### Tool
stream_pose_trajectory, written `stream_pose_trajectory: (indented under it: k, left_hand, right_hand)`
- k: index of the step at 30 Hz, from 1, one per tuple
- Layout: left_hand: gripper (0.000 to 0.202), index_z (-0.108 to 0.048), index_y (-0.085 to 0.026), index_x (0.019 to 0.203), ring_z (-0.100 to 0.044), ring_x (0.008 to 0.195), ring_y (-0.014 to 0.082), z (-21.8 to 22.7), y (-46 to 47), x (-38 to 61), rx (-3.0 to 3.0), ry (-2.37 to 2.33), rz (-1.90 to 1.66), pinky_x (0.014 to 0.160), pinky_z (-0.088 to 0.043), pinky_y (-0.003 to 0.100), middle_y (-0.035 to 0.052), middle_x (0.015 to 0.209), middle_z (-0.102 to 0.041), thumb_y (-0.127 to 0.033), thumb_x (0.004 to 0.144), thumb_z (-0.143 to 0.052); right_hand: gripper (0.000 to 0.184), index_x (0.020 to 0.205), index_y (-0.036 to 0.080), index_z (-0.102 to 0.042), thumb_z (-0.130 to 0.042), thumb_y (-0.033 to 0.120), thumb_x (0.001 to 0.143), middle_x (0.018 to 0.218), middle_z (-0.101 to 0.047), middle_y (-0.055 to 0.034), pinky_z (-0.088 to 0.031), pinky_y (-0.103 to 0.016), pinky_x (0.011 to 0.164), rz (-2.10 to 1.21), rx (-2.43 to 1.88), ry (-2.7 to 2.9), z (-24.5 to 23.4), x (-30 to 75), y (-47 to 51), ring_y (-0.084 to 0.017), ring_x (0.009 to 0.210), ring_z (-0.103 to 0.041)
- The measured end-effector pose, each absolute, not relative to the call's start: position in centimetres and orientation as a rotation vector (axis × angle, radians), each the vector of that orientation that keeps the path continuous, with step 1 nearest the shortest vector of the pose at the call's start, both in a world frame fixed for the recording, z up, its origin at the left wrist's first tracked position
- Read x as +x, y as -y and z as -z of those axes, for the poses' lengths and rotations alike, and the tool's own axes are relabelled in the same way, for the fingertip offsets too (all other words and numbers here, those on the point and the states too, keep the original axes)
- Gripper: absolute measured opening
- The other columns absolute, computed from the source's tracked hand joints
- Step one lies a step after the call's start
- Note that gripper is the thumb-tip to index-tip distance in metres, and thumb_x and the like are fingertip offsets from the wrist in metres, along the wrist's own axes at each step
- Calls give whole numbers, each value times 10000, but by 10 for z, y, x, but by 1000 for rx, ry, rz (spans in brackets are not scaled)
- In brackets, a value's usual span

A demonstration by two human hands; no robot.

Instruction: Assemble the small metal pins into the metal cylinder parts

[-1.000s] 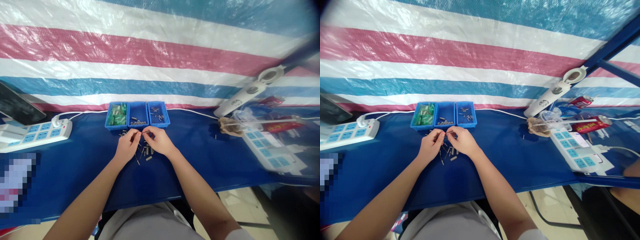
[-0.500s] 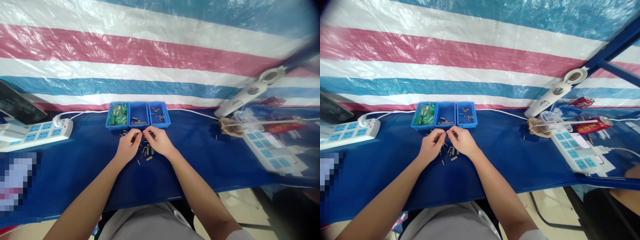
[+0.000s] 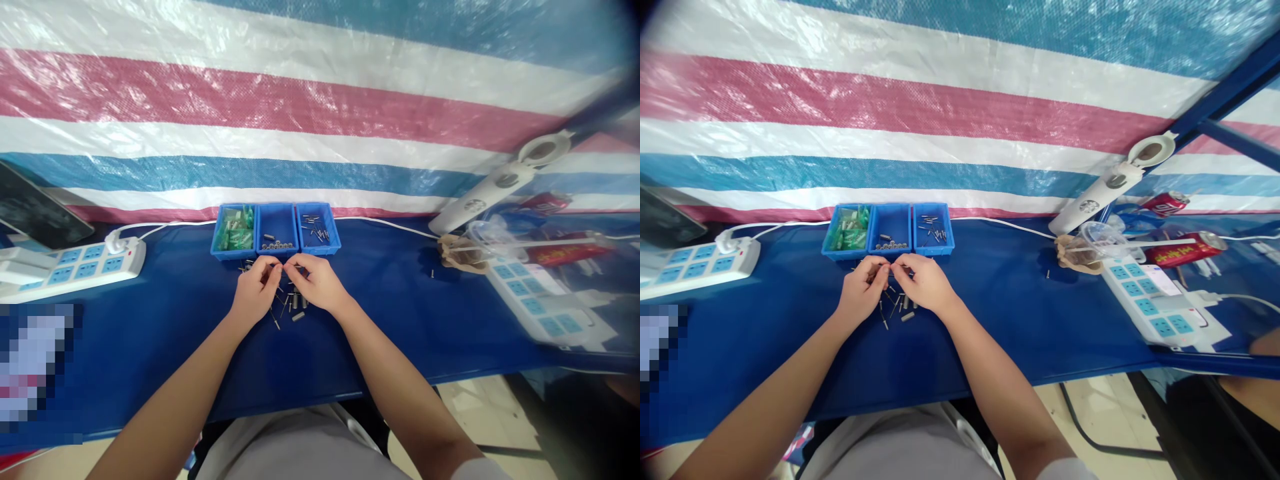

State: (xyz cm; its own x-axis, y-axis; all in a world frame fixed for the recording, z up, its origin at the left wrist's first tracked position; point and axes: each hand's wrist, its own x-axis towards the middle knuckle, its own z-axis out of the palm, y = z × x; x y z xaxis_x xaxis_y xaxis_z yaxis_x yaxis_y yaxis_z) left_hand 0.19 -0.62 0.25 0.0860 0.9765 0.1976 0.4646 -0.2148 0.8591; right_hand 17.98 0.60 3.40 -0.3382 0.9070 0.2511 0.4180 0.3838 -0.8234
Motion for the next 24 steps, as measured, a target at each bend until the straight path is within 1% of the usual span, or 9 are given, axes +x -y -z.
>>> stream_pose_trajectory:
  k: [3, 7, 9, 11, 13, 16, 18, 24]
  left_hand:
    - [229, -624, -229, 1066, -604, 593, 121, -1, 6, 2, 1757, -1397, -1075, 622, -455, 241, -45, 666, -629, -426, 974, -549]
    - [213, -630, -231, 1046, -590, 582, 114, -1, 6, 3, 1797, -1392, -1070, 614, -441, 239, -51, 659, -613, -417, 977, -551]
    - [206, -628, -226, 1012, -585, 578, 110, -1, 6, 3, 1810, -1406, -1067, 614, -437, 238, -51, 655, -611, -410, 984, -538]
    - [211, -620, -221, 981, -579, 572, 108, -2, 6, 2, 1806, -1427, -1064, 611, -435, 237, -49, 650, -611, -407, 992, -522]
    - [224, -616, -218, 960, -584, 575, 109, -2, 5, 2, 1793, -1452, -1065, 615, -436, 238, -46, 648, -616, -411, 998, -510]
    - [248, -622, -215, 937, -594, 585, 112, -1, 5, 1, 1779, -1475, -1065, 626, -442, 241, -41, 647, -621, -423, 1002, -502]
    - [252, -623, -215, 934, -598, 587, 113, 0, 5, 1, 1770, -1467, -1068, 625, -445, 241, -40, 649, -623, -430, 1000, -508]
    - [238, -628, -239, 1102, -626, 607, 117, 0, 5, 3, 1756, -1426, -1098, 624, -466, 233, -49, 676, -650, -428, 980, -552]
  right_hand:
    - [295, 817, 200, -625, -472, 343, 1025, 748, -621, 2, -405, -244, 627, -857, -1180, 1917, -33, 180, -6, -130, 670, -555]
    - [321, 792, 190, -608, -483, 372, 1025, 706, -610, 4, -391, -247, 596, -867, -1195, 1897, -32, 181, -8, -125, 629, -538]
    - [275, 840, 191, -635, -506, 358, 1016, 761, -656, -7, -423, -249, 617, -881, -1173, 1873, -31, 180, -8, -129, 658, -575]
    - [181, 947, 200, -665, -550, 332, 995, 854, -707, -18, -464, -256, 653, -892, -1142, 1837, -29, 179, -8, -138, 704, -624]
    - [135, 1037, 212, -674, -592, 293, 967, 937, -732, -28, -493, -266, 684, -879, -1106, 1820, -26, 179, -9, -149, 756, -662]
    - [117, 1018, 213, -685, -594, 237, 948, 969, -734, -35, -508, -272, 702, -825, -1067, 1842, -23, 178, -9, -163, 823, -680]
    - [114, 993, 209, -681, -574, 223, 955, 955, -730, -35, -509, -269, 701, -814, -1070, 1852, -23, 179, -9, -161, 825, -679]
    - [145, 997, 204, -664, -529, 255, 992, 910, -718, -33, -496, -277, 706, -811, -1120, 1898, -26, 179, -9, -161, 799, -668]
